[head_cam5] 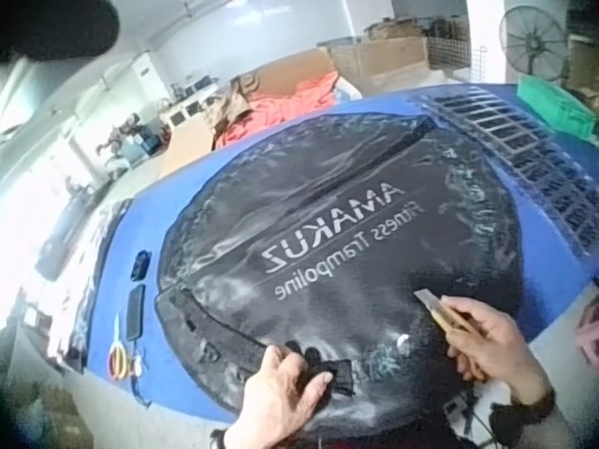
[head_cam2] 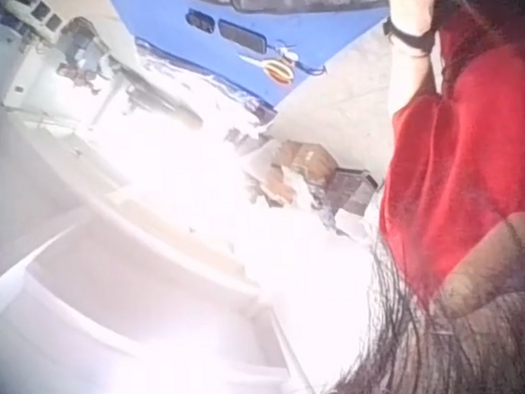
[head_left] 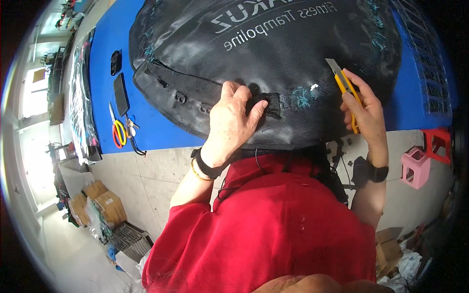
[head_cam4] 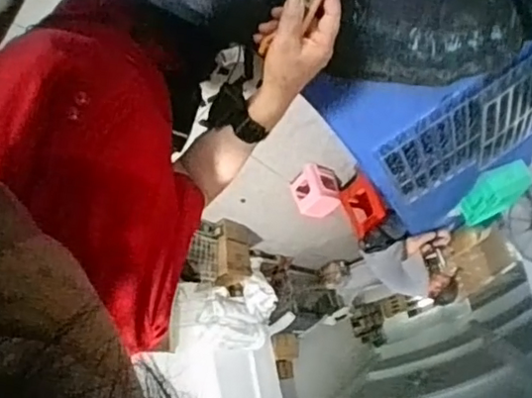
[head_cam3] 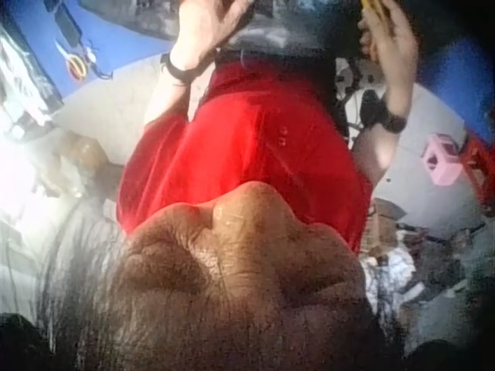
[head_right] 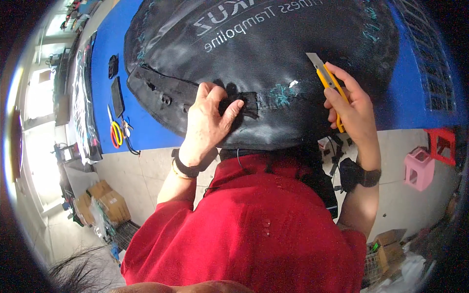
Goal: The person cuts a black fabric strap from a trampoline mat using a utility knife, pulls the strap away by hand, and then uses the knife to cut small slits into the edge of the mat.
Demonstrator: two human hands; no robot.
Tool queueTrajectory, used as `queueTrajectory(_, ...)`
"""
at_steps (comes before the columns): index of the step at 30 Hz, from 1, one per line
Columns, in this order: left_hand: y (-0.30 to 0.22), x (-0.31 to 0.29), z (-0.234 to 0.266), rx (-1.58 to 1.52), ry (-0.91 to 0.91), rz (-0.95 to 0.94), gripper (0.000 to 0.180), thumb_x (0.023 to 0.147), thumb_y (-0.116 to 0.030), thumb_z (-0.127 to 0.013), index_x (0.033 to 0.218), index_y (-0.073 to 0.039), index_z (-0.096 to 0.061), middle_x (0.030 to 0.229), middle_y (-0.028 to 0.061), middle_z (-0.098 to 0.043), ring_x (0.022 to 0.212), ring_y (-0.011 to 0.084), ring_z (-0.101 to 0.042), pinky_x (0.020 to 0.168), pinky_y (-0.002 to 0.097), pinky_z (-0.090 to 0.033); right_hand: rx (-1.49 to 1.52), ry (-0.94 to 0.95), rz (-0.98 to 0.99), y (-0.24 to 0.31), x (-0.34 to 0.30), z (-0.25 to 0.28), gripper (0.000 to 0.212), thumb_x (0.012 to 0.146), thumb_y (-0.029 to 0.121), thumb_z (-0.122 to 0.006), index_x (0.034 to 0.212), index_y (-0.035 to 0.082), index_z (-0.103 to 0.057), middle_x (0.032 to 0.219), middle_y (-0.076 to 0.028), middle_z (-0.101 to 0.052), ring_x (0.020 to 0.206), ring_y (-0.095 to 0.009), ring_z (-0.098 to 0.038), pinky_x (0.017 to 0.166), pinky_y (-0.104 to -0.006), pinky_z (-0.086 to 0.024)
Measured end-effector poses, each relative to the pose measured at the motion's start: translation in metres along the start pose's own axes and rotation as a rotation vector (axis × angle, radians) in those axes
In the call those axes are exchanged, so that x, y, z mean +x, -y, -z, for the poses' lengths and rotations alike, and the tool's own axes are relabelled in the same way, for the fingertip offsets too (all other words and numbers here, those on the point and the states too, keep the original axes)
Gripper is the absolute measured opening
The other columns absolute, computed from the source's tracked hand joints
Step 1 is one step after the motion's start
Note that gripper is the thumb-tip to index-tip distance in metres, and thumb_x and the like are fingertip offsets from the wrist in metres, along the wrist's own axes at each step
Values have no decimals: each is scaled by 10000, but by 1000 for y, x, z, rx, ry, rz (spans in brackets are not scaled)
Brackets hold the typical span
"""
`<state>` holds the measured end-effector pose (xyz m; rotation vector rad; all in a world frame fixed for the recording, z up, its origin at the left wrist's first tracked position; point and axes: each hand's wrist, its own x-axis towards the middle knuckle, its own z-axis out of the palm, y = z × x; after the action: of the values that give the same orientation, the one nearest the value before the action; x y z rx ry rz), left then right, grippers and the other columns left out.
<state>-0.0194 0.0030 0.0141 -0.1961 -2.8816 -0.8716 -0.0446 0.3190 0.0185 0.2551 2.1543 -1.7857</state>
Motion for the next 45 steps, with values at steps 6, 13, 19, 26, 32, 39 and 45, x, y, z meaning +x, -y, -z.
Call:
queueTrajectory(6, -2, 1, -6, -20, 15, 6, 200, 907, -147, -774, 933, 2, -642, 1057, 204, -607, 884, 392, -669, 766, 445, -561, -7, -13, 38, -6, -1, 0, 519, 1029, 221, -679, 1533, 249, -559, 837, 4, -636, 612, -41, -580, 533, -209, -508)
queueTrajectory(13, -20, -7, -6, 7, -143, 1, 258, 874, -65, -782, 1081, -33, -631, 1167, 209, -599, 941, 413, -676, 803, 461, -581, -2, -26, 21, -1, -2, -3, 514, 1019, 223, -691, 1519, 262, -578, 834, 1, -639, 614, -43, -584, 531, -212, -508)
queueTrajectory(19, -34, -16, -2, -2, 75, -194, 346, 838, -161, -850, 1129, -61, -693, 1243, 176, -587, 982, 373, -698, 794, 435, -598, -76, -61, 46, -2, -3, -3, 517, 1012, 250, -694, 1516, 261, -583, 837, -3, -646, 619, -46, -594, 542, -212, -513)
queueTrajectory(26, -18, -20, -16, -11, 94, -143, 234, 873, -116, -811, 1053, -48, -678, 1259, 180, -583, 969, 380, -691, 793, 443, -590, -63, -55, 59, -2, -3, -4, 512, 1023, 266, -689, 1522, 259, -574, 827, 7, -642, 612, -42, -593, 534, -212, -518)
queueTrajectory(32, 5, -14, -23, -244, -60, -98, 131, 937, -40, -706, 919, 2, -583, 1189, 190, -614, 863, 299, -688, 743, 412, -561, -60, -51, 68, -6, -3, -5, 498, 1037, 259, -681, 1523, 259, -570, 825, 17, -636, 611, -36, -588, 530, -206, -519)
queueTrajectory(39, 8, -14, -31, -403, -37, 25, 111, 936, -26, -694, 968, -3, -591, 1096, 153, -627, 662, 193, -653, 625, 319, -527, -63, -63, 63, -4, -4, -7, 500, 1034, 261, -684, 1521, 268, -572, 822, 21, -635, 613, -36, -580, 530, -208, -510)
queueTrajectory(45, -6, -10, -27, -272, -100, -111, 110, 920, -11, -685, 1020, -13, -640, 1063, 156, -613, 867, 290, -666, 785, 373, -552, -64, -61, 60, -5, -2, -6, 508, 1032, 264, -689, 1525, 274, -568, 838, 22, -631, 624, -37, -584, 547, -205, -512)
